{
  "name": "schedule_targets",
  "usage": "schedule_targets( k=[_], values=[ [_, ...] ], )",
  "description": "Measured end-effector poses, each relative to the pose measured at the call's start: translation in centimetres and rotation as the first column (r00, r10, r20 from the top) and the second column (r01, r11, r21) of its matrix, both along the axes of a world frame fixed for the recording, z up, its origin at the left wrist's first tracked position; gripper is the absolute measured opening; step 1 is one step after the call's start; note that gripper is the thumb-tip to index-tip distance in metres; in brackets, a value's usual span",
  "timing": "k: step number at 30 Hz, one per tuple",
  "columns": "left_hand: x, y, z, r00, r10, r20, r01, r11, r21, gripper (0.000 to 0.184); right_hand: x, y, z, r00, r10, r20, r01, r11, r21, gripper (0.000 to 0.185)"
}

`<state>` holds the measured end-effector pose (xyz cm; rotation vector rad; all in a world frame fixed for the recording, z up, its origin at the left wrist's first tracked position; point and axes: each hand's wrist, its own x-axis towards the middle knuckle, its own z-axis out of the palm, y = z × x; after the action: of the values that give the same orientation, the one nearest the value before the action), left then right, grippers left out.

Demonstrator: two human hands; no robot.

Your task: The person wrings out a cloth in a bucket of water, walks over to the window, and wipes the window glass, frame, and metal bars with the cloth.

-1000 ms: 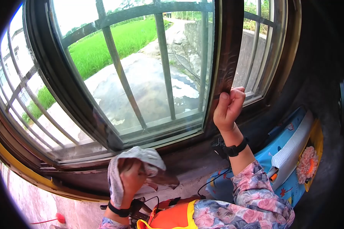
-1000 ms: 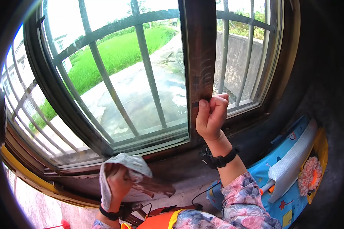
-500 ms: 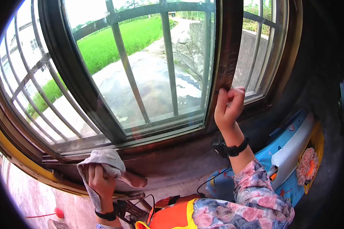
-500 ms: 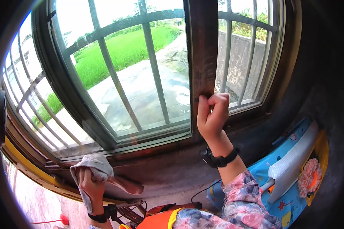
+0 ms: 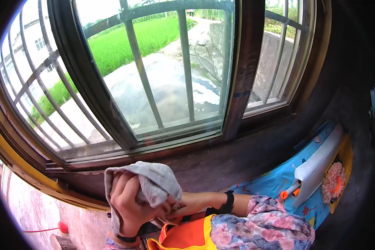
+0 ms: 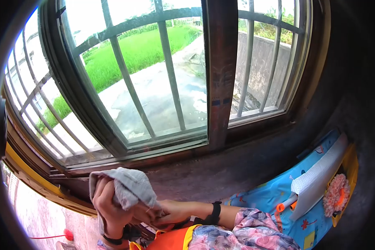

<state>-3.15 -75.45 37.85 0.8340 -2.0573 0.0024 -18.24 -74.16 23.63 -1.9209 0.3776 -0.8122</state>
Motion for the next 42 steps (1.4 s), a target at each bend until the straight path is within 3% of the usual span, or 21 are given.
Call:
schedule_targets(
  k=[2, 4, 6, 8, 11, 14, 16, 18, 19, 20, 23, 24, 26, 28, 30, 32, 34, 36, 38, 40, 42],
  values=[
    [-0.1, -1.1, -1.8, 0.997, -0.033, -0.066, 0.044, 0.985, 0.167, 0.026, -1.1, 1.5, 0.7, 0.989, 0.074, 0.131, -0.127, 0.880, 0.457, 0.022],
    [-0.1, -2.0, -3.8, 0.995, -0.022, -0.097, 0.068, 0.861, 0.505, 0.019, -2.6, 2.1, 3.5, 0.985, 0.136, 0.106, -0.171, 0.840, 0.514, 0.019],
    [-0.1, -2.3, -5.4, 0.996, 0.052, 0.071, -0.088, 0.595, 0.799, 0.029, -3.4, 2.5, 3.9, 0.962, 0.136, 0.235, -0.252, 0.774, 0.581, 0.022],
    [1.0, -3.4, -10.6, 0.979, -0.052, 0.199, -0.148, 0.490, 0.859, 0.048, -4.3, 2.8, 5.2, 0.983, 0.070, 0.169, -0.170, 0.695, 0.699, 0.022],
    [2.3, -4.3, -17.2, 0.906, -0.402, 0.136, 0.022, 0.363, 0.932, 0.051, -4.5, 2.5, 5.6, 0.936, 0.051, 0.348, -0.238, 0.819, 0.521, 0.021],
    [1.7, -2.5, -14.2, 0.966, -0.256, 0.044, 0.075, 0.439, 0.895, 0.047, -5.2, 2.4, 5.8, 0.970, 0.027, 0.241, -0.171, 0.782, 0.599, 0.033],
    [2.3, -2.6, -14.5, 0.987, -0.159, -0.007, 0.065, 0.359, 0.931, 0.043, -5.1, 2.7, 6.2, 0.976, -0.040, 0.215, -0.106, 0.775, 0.623, 0.027],
    [3.0, -2.0, -14.0, 0.829, -0.041, -0.558, 0.558, 0.136, 0.819, 0.040, -5.0, 2.8, 6.3, 0.977, -0.106, 0.187, -0.041, 0.764, 0.644, 0.021],
    [3.4, -1.6, -13.3, 0.731, -0.149, -0.666, 0.677, 0.044, 0.734, 0.035, -4.9, 2.8, 6.2, 0.958, -0.179, 0.226, 0.000, 0.782, 0.623, 0.021],
    [3.1, -1.1, -13.1, 0.731, -0.150, -0.665, 0.677, 0.045, 0.734, 0.035, -4.7, 2.7, 6.1, 0.931, -0.250, 0.266, 0.042, 0.797, 0.602, 0.021],
    [2.0, 0.0, -13.9, 0.834, -0.239, -0.497, 0.548, 0.258, 0.796, 0.026, -4.6, 2.0, 4.6, 0.903, -0.252, 0.347, 0.049, 0.865, 0.500, 0.022],
    [2.1, -0.2, -14.5, 0.834, -0.238, -0.497, 0.548, 0.259, 0.795, 0.026, -4.7, 1.8, 4.1, 0.890, -0.244, 0.384, 0.038, 0.881, 0.472, 0.022],
    [2.3, -0.5, -15.1, 0.801, -0.079, -0.594, 0.584, 0.325, 0.744, 0.025, -4.9, 1.8, 3.6, 0.904, -0.241, 0.354, 0.044, 0.875, 0.482, 0.022],
    [1.8, -0.7, -14.1, 0.734, -0.089, -0.674, 0.659, 0.334, 0.674, 0.025, -4.9, 2.0, 3.9, 0.903, -0.255, 0.347, 0.064, 0.876, 0.478, 0.023],
    [0.8, 0.1, -12.8, 0.793, -0.116, -0.598, 0.598, 0.332, 0.729, 0.026, -4.9, 2.0, 3.4, 0.893, -0.288, 0.345, 0.105, 0.880, 0.463, 0.022],
    [0.5, 0.3, -13.2, 0.891, -0.257, -0.374, 0.453, 0.450, 0.770, 0.031, -4.9, 2.1, 3.4, 0.889, -0.310, 0.337, 0.137, 0.882, 0.451, 0.022],
    [0.3, 0.1, -14.2, 0.927, -0.254, -0.275, 0.367, 0.478, 0.798, 0.027, -4.8, 2.2, 4.1, 0.866, -0.358, 0.349, 0.192, 0.883, 0.429, 0.019],
    [0.1, 0.6, -13.6, 0.921, -0.218, -0.324, 0.389, 0.445, 0.807, 0.022, -5.4, 2.4, 4.1, 0.877, -0.391, 0.278, 0.222, 0.845, 0.487, 0.018],
    [0.3, 0.7, -13.1, 0.911, -0.192, -0.366, 0.413, 0.404, 0.816, 0.018, -5.9, 2.6, 4.3, 0.889, -0.428, 0.164, 0.216, 0.707, 0.673, 0.017],
    [0.8, 0.4, -12.9, 0.798, -0.098, -0.595, 0.600, 0.216, 0.770, 0.006, -6.8, 2.0, 2.4, 0.909, -0.389, 0.151, 0.207, 0.733, 0.648, 0.013],
    [0.7, 0.2, -12.4, 0.794, -0.102, -0.600, 0.605, 0.234, 0.761, 0.006, -7.1, 1.6, 1.6, 0.958, -0.284, 0.033, 0.198, 0.743, 0.639, 0.011]
  ],
)
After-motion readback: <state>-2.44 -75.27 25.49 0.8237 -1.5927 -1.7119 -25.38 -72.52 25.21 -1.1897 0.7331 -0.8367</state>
